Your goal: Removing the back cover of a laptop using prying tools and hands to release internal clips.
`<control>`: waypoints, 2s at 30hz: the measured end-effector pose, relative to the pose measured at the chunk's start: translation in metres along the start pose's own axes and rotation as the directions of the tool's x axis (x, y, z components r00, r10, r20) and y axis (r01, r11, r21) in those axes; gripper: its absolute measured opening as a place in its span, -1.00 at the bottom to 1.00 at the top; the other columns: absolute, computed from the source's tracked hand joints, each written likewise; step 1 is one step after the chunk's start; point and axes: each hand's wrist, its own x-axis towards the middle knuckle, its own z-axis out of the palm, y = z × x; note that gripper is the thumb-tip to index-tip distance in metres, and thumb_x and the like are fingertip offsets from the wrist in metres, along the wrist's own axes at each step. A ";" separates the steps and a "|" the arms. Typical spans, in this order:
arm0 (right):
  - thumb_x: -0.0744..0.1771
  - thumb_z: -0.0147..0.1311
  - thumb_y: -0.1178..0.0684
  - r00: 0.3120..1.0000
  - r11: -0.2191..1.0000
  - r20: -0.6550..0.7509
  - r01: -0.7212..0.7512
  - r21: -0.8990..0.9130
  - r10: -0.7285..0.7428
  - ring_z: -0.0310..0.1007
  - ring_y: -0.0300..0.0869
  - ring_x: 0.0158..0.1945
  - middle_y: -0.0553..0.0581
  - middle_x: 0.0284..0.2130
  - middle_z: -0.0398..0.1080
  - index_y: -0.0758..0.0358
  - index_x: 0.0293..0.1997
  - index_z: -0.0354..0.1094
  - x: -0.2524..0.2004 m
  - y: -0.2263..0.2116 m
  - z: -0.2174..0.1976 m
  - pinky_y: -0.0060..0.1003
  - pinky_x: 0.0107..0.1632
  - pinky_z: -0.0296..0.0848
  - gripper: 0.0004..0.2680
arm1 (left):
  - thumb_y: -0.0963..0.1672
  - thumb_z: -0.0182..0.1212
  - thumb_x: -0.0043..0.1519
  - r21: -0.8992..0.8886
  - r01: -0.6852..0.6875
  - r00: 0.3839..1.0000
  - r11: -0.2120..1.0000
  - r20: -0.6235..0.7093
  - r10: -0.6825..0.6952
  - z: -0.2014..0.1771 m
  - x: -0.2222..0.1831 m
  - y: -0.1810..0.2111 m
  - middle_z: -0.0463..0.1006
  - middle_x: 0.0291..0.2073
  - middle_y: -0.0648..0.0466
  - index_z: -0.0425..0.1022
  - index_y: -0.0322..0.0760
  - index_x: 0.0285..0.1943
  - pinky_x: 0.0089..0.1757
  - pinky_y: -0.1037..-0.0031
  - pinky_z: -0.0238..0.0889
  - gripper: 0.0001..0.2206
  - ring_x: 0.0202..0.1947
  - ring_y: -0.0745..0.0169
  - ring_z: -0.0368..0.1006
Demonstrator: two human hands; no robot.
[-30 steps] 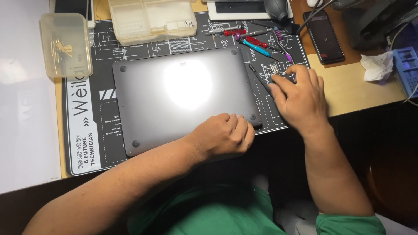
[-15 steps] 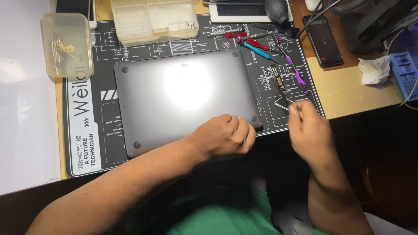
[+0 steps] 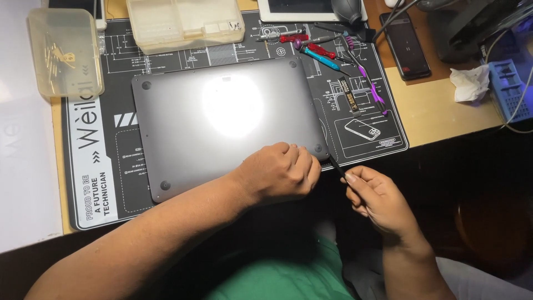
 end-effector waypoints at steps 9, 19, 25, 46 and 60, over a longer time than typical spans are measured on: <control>0.43 -0.11 0.16 0.996 0.993 -0.056 0.064 -0.101 -0.069 0.09 -0.33 -0.79 0.08 -0.78 0.17 0.55 -0.11 0.37 0.020 -0.011 0.021 -0.49 -0.72 0.18 -0.82 | -0.15 0.10 0.21 0.018 0.026 1.000 0.999 0.003 -0.026 0.003 -0.003 0.003 0.65 -0.51 -0.10 0.54 -0.25 -0.39 -0.34 0.52 0.47 -0.85 -0.44 0.16 0.66; 0.40 -0.05 0.18 0.991 1.000 0.136 -0.019 -0.014 0.021 0.24 -0.32 -0.78 0.20 -0.64 0.34 0.48 -0.05 0.27 0.026 -0.036 0.017 -0.49 -0.69 0.27 -0.87 | -0.14 0.11 0.18 0.020 0.005 1.000 1.000 -0.015 -0.005 0.010 -0.005 0.004 0.66 -0.50 -0.10 0.56 -0.24 -0.40 -0.34 0.55 0.46 -0.85 -0.44 0.19 0.66; 0.38 -0.04 0.24 0.994 0.993 0.097 -0.044 -0.112 0.055 0.26 -0.29 -0.79 0.26 -0.66 0.37 0.54 -0.09 0.30 0.032 -0.046 0.022 -0.47 -0.71 0.26 -0.89 | -0.16 0.10 0.17 0.029 0.019 0.999 0.999 -0.030 -0.018 0.010 -0.006 0.005 0.65 -0.51 -0.11 0.55 -0.24 -0.40 -0.35 0.54 0.45 -0.86 -0.46 0.18 0.65; 0.38 -0.02 0.23 0.994 0.972 -0.061 0.072 -0.223 -0.087 0.26 -0.26 -0.80 0.14 -0.77 0.33 0.45 -0.24 0.35 0.020 -0.037 0.051 -0.44 -0.70 0.29 -0.92 | 0.10 0.29 0.17 0.000 0.433 0.886 0.902 0.187 -0.425 -0.066 -0.034 -0.026 0.67 -0.16 -0.23 0.61 -0.39 -0.04 -0.03 0.21 0.44 -0.52 -0.02 -0.12 0.62; 0.39 0.01 0.19 0.999 0.998 -0.046 0.008 0.058 -0.006 0.35 -0.21 -0.81 0.28 -0.72 0.36 0.56 -0.18 0.31 0.012 -0.027 0.074 -0.39 -0.71 0.40 -0.87 | 0.04 -0.24 0.43 0.098 0.285 0.952 0.953 0.082 -0.293 -0.050 -0.048 -0.023 0.70 -0.31 -0.20 0.64 -0.33 -0.15 -0.28 0.46 0.53 -0.50 -0.17 0.03 0.68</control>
